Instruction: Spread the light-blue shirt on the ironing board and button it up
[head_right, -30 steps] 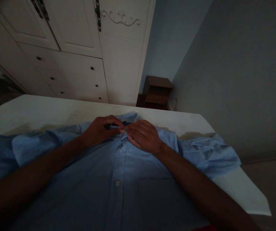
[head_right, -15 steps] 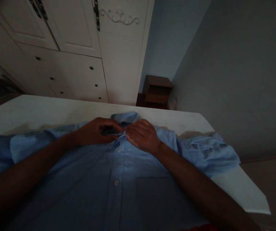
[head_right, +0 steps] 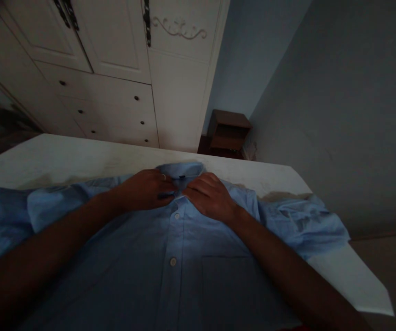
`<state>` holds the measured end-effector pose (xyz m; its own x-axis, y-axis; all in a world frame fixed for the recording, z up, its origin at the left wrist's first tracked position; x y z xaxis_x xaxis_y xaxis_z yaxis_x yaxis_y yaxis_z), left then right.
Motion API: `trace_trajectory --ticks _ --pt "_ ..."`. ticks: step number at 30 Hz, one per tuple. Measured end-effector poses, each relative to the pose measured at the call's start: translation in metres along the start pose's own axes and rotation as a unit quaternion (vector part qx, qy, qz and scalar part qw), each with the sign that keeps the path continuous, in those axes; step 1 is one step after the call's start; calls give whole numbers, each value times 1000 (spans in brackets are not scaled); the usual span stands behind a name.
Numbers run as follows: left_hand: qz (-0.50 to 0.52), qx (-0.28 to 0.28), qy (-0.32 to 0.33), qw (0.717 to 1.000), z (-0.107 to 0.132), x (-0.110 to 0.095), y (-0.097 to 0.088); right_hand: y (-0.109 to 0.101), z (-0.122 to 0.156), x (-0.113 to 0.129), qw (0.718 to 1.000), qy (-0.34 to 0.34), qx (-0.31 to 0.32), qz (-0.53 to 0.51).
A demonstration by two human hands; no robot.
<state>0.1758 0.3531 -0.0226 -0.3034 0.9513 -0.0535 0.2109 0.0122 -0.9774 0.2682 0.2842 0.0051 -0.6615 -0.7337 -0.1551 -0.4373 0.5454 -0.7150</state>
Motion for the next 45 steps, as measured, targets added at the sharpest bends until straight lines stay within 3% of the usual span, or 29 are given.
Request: trace_trajectory --ticks 9,17,22,29,35,38,40,45 --pt "31 10 -14 999 1 8 0 10 -4 5 997 -19 73 -5" --pt "-50 40 -58 996 0 7 -1 7 -1 1 997 -16 64 43" --pt "-66 42 -43 996 -1 3 -1 3 -1 1 998 -17 45 41" --pt "8 -33 -34 999 -3 3 -11 4 1 2 999 7 38 -38" --pt "-11 -127 5 992 0 -11 -28 1 2 1 998 26 13 -56" --pt "9 -148 14 989 1 -17 -33 -1 4 -1 997 33 -5 -69" --pt "30 -131 10 991 1 -19 -32 -1 6 -2 996 39 -13 -76" --pt "70 -29 -25 997 1 -16 -15 -2 6 -4 995 46 -20 -82"
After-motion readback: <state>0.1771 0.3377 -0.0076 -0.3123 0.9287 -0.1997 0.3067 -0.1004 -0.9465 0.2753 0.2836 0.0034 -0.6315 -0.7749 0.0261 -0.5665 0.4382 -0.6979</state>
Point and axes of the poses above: each hand's wrist, its own z-axis away from the middle knuckle, its own y-axis out of the palm, x = y × z, the point moved 8 cm from there along -z, towards the middle knuckle, and after that the axes turned 2 degrees about -x, right-handed, at the moved point
